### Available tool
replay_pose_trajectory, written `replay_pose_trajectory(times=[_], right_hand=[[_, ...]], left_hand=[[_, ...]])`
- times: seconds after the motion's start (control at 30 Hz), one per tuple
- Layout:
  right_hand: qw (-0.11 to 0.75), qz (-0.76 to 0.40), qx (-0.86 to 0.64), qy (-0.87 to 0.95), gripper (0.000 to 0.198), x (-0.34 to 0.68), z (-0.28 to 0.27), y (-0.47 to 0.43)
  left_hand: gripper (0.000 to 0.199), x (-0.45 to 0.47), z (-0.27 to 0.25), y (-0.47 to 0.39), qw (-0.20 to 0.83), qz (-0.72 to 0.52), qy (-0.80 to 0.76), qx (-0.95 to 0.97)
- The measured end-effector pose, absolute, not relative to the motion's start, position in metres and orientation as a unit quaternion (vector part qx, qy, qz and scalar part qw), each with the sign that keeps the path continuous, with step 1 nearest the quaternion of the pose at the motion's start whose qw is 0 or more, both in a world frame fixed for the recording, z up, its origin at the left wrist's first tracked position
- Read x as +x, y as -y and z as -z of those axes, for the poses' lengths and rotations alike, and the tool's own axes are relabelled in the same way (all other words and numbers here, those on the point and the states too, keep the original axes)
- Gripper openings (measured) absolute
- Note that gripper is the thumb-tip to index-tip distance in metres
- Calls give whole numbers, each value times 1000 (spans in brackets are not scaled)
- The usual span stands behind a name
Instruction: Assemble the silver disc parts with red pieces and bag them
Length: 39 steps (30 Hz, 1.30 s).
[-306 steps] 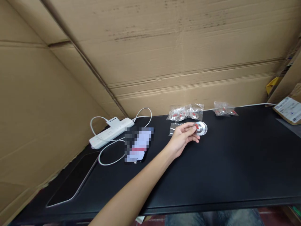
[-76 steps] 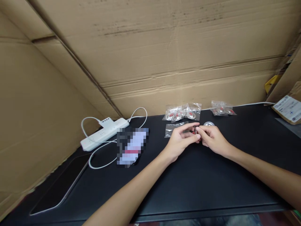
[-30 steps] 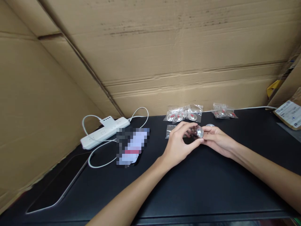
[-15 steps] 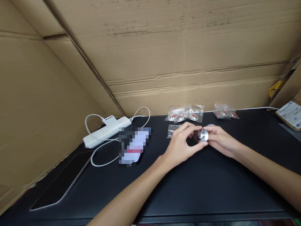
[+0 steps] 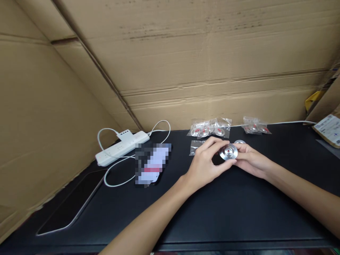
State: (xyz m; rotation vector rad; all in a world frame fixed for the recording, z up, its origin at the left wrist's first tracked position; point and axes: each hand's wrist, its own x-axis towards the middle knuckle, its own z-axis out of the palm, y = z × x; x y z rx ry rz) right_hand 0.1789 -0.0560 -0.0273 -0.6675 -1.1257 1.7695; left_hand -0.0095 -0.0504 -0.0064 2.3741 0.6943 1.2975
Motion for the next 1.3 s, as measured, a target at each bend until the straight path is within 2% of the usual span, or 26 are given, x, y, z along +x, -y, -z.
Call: replay_pose_trajectory(times=[0.3, 0.83, 1.13, 1.3], right_hand=[[470, -728, -256, 429, 18, 178, 31, 54], [495, -703, -308, 407, 8, 174, 28, 54], [490, -697, -316, 418, 8, 178, 27, 53], [496, -691, -325, 412, 18, 178, 27, 52]], left_hand=[[39, -8, 8, 50, 163, -468, -236, 836], [39, -10, 15, 43, 206, -421, -265, 843], [31, -10, 12, 43, 261, -418, -293, 819], [31, -10, 11, 42, 284, -416, -306, 808]])
